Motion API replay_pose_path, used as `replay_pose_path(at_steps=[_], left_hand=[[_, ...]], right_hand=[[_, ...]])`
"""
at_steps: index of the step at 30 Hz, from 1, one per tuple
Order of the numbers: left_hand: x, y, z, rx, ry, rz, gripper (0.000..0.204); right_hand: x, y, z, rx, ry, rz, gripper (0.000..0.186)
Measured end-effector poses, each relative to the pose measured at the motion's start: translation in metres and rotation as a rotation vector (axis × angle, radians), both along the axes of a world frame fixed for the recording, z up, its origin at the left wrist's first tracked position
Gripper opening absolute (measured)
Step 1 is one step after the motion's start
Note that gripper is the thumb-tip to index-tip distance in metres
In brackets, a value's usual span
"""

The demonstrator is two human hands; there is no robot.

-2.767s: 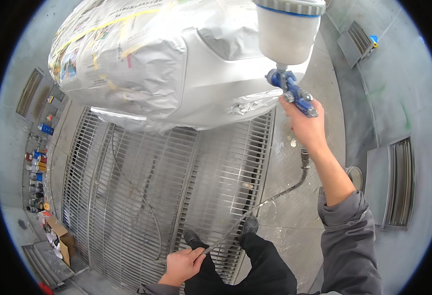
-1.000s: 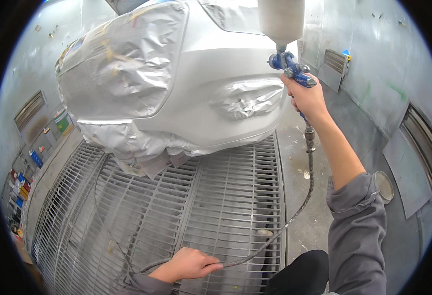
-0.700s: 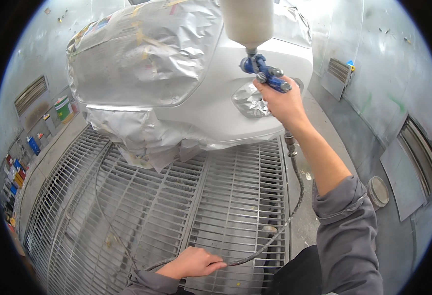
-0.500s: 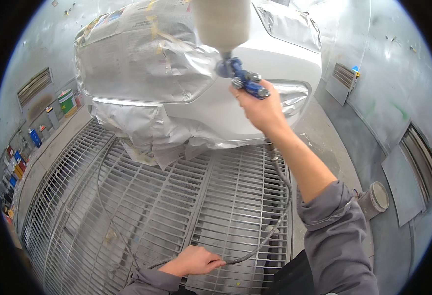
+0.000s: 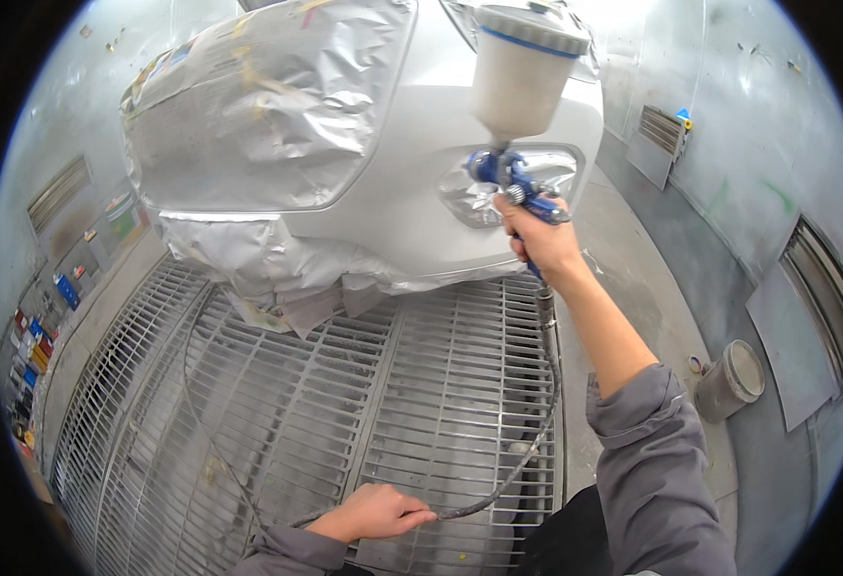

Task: The person uses a spray gun to apply white paint to a car bumper that is masked with plastic and tape. They move around the bumper to cover different areas, then refill the spray gun from a paint can and clean the gun with a cloth.

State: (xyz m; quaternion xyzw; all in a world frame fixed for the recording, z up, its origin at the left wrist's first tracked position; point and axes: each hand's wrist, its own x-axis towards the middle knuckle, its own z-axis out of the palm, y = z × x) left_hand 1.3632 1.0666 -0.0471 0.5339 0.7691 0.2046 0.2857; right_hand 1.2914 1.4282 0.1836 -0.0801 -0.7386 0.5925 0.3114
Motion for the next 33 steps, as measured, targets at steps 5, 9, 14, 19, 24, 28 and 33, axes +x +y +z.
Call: replay_pose_path(at_steps=[5,9,14,19,24,28,33], left_hand=[[0.007,0.031,-0.004,-0.030,0.032,-0.010,0.039],[0.012,0.056,-0.003,-0.053,0.087,-0.024,0.039],[0.019,0.073,-0.002,-0.087,0.100,0.005,0.038],[0.030,0.075,0.008,-0.033,0.138,0.094,0.038],[0.036,0.068,0.014,0.066,0.230,0.135,0.038],[0.041,0.058,0.019,0.058,0.243,0.112,0.039],[0.036,0.035,0.015,0.040,0.240,0.099,0.038]], right_hand=[[0.031,0.085,0.000,-0.084,0.135,-0.113,0.026],[0.052,0.149,0.000,-0.078,0.134,-0.202,0.024],[0.071,0.212,0.000,-0.178,0.206,-0.290,0.032],[0.074,0.249,-0.020,-0.206,0.280,-0.472,0.031],[0.069,0.237,-0.058,-0.053,0.276,-0.644,0.034],[0.047,0.174,-0.073,0.128,0.227,-0.619,0.033],[0.017,0.081,-0.077,0.319,0.281,-0.431,0.025]])
